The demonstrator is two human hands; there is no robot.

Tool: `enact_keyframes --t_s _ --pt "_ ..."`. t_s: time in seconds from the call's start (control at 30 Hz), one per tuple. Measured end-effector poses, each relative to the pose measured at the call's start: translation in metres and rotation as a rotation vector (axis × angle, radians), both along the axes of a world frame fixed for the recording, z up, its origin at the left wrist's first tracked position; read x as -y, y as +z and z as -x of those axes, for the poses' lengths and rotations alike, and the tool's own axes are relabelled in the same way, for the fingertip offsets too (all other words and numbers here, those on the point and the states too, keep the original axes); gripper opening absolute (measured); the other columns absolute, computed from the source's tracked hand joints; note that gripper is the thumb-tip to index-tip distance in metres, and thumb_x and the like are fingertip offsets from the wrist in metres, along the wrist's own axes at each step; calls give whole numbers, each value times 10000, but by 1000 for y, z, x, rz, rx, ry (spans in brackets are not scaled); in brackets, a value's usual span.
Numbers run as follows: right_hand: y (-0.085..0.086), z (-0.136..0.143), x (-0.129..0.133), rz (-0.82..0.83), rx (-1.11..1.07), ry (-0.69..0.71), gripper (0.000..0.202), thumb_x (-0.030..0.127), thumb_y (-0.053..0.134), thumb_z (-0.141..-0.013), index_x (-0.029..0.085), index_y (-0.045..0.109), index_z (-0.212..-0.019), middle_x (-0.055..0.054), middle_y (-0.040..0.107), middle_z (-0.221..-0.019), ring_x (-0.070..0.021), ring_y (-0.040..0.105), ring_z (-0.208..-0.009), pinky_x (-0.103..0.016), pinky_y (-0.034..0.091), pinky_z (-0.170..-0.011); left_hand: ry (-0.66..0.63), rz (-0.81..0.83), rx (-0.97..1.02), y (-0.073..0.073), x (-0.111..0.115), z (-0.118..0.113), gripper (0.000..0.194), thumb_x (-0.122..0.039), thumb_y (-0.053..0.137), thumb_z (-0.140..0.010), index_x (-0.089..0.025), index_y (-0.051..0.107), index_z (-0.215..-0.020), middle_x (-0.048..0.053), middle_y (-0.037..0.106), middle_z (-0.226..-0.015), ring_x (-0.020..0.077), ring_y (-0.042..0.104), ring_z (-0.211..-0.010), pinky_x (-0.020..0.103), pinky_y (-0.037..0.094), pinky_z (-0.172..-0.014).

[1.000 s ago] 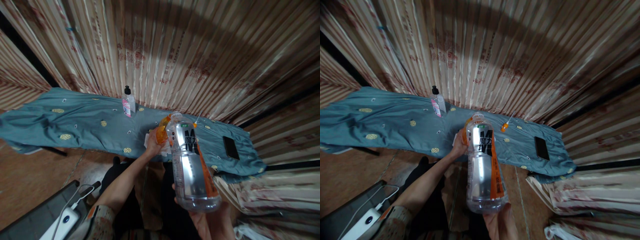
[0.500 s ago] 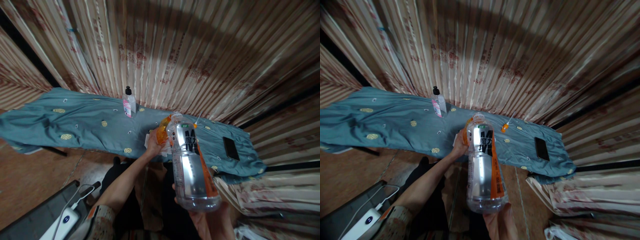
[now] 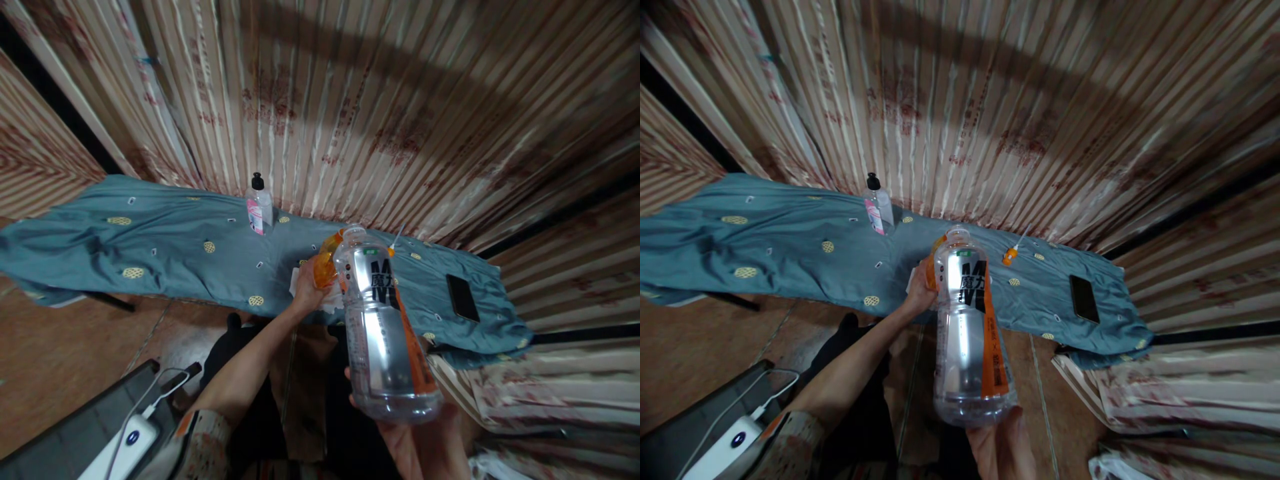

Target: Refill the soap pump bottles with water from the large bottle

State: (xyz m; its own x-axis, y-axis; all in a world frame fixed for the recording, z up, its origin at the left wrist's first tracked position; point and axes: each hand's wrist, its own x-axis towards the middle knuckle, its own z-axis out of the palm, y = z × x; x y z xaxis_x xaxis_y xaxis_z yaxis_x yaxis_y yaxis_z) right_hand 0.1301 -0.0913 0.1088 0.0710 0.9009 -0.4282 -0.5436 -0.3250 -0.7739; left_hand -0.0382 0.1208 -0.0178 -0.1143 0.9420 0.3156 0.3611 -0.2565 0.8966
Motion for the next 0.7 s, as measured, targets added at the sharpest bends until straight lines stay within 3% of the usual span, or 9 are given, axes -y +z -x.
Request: enact_keyframes --t_s 0.4,0.7 --pt "0 3 -1 11 -3 -31 819 813 609 -706 430 500 -1422 -57 653 -1374 -379 702 -1100 -571 578 -902 2 -20 -51 -1 -2 0 474 -157 729 -634 -181 607 -1091 95 680 -1110 307 616 -1089 497 490 -1000" --pt "3 4 -1 24 14 -22 831 816 574 -732 410 470 -1449 -68 650 -1375 -375 699 -1109 -586 547 -953 11 -23 -13 -4 -2 0 598 -164 765 -608 -192 581 -1176 96 672 -1162 313 618 -1109 508 486 -1022"
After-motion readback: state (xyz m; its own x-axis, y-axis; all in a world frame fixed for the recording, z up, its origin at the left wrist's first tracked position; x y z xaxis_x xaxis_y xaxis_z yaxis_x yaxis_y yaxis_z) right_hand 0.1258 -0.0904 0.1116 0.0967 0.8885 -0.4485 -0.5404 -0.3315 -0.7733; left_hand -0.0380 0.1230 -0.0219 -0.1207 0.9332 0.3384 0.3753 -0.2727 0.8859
